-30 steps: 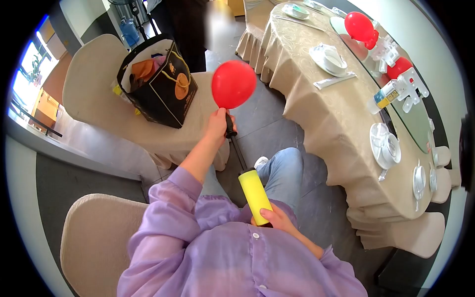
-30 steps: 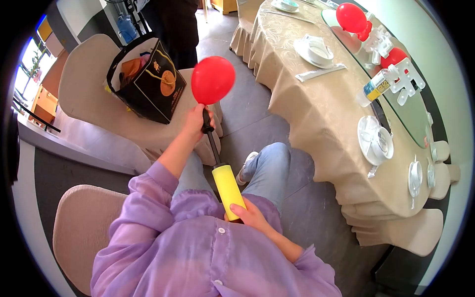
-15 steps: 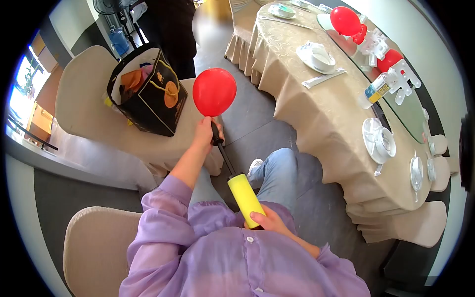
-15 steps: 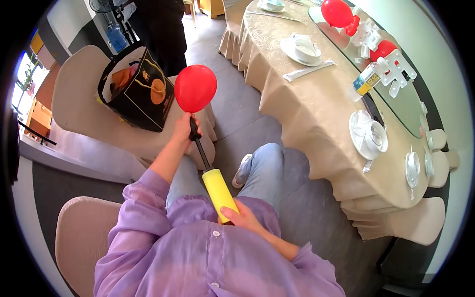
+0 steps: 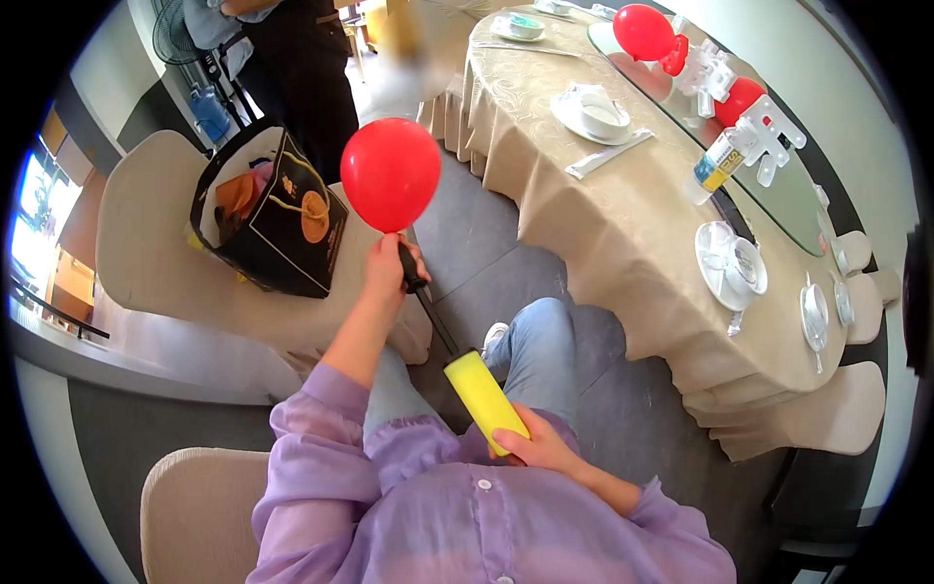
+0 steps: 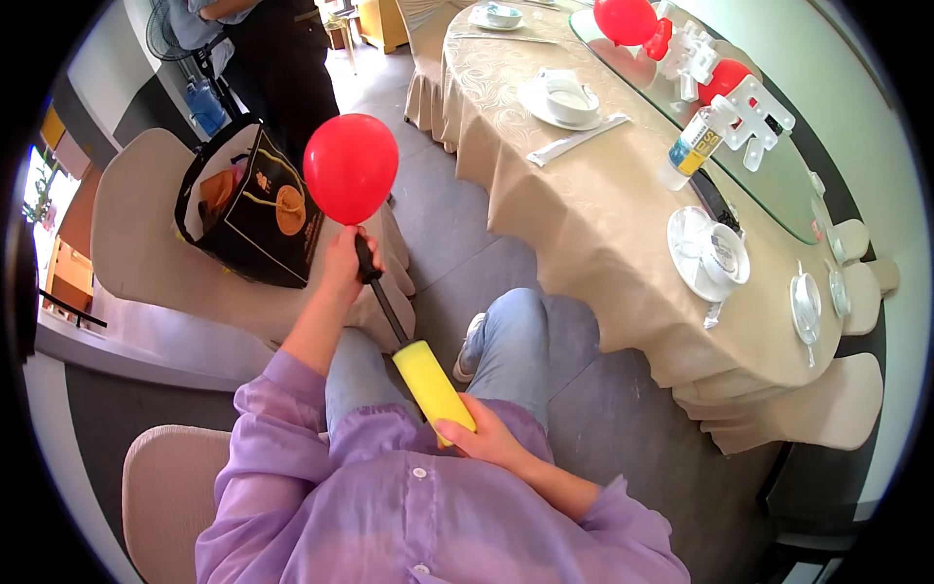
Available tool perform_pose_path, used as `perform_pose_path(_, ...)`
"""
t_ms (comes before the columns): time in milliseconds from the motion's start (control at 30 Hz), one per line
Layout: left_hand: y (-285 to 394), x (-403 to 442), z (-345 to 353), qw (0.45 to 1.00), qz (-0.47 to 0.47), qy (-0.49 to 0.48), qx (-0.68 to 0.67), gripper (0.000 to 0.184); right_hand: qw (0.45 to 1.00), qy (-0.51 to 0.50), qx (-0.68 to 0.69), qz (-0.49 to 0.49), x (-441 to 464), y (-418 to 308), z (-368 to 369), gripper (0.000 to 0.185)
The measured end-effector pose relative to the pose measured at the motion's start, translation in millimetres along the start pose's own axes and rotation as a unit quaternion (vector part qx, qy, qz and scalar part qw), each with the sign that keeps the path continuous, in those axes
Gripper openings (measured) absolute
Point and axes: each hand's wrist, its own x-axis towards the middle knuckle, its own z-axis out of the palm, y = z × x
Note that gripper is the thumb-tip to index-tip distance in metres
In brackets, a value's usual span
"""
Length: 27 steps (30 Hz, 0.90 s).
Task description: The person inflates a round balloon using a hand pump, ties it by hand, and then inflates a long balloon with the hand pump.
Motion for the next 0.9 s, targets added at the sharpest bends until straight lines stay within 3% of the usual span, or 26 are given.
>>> perform_pose_path(67, -7.4, -0.6, 5.4, 1.000, -0.013, -0.003, -0.021, 0.015, 0.999, 0.008, 0.014, -0.039, 1.0, 8.1, -2.1, 0.039)
perform_pose_path(133, -27.9, -9.7, 17.8, 0.999, -0.024, -0.007, -0.046, 0.016, 0.997, 0.040, 0.060, 0.034, 4.8, 0.5, -6.8, 0.037)
perform_pose_path(200, -48.6, -26.5, 29.1, 0.996, -0.071, -0.026, -0.037, 0.016, 0.996, 0.043, 0.079, 0.019, 25.1, 5.2, -6.1, 0.035)
perform_pose_path(333, -39.2, -30.3, 28.0, 0.996, -0.067, -0.021, -0.049, 0.016, 0.996, 0.027, 0.081, -0.001, 48.9, 7.9, 1.0, 0.031)
perform_pose_path(400, -30.1, -18.6, 10.8, 0.998, -0.053, 0.015, 0.034, 0.015, 0.995, 0.014, 0.095, 0.009, 40.4, 0.8, 2.3, 0.031)
perform_pose_path(533, -6.1, 3.4, -8.6, 0.999, -0.017, 0.026, 0.015, 0.017, 0.997, -0.012, 0.053, 0.047, 1.9, -4.1, -0.9, 0.030)
perform_pose_path(667, -33.1, -6.0, 5.2, 0.999, -0.017, 0.041, -0.032, 0.015, 0.997, 0.009, 0.051, 0.060, 1.9, -4.1, -6.8, 0.032)
perform_pose_path(800, -45.5, -32.7, 36.2, 0.996, -0.071, -0.016, -0.045, 0.015, 0.997, 0.036, 0.070, 0.012, 41.0, 5.1, -3.0, 0.033)
perform_pose_path(900, -36.1, -17.8, 15.0, 0.999, -0.044, -0.009, -0.014, 0.017, 0.999, 0.015, 0.032, -0.025, 51.5, 7.7, 1.4, 0.032)
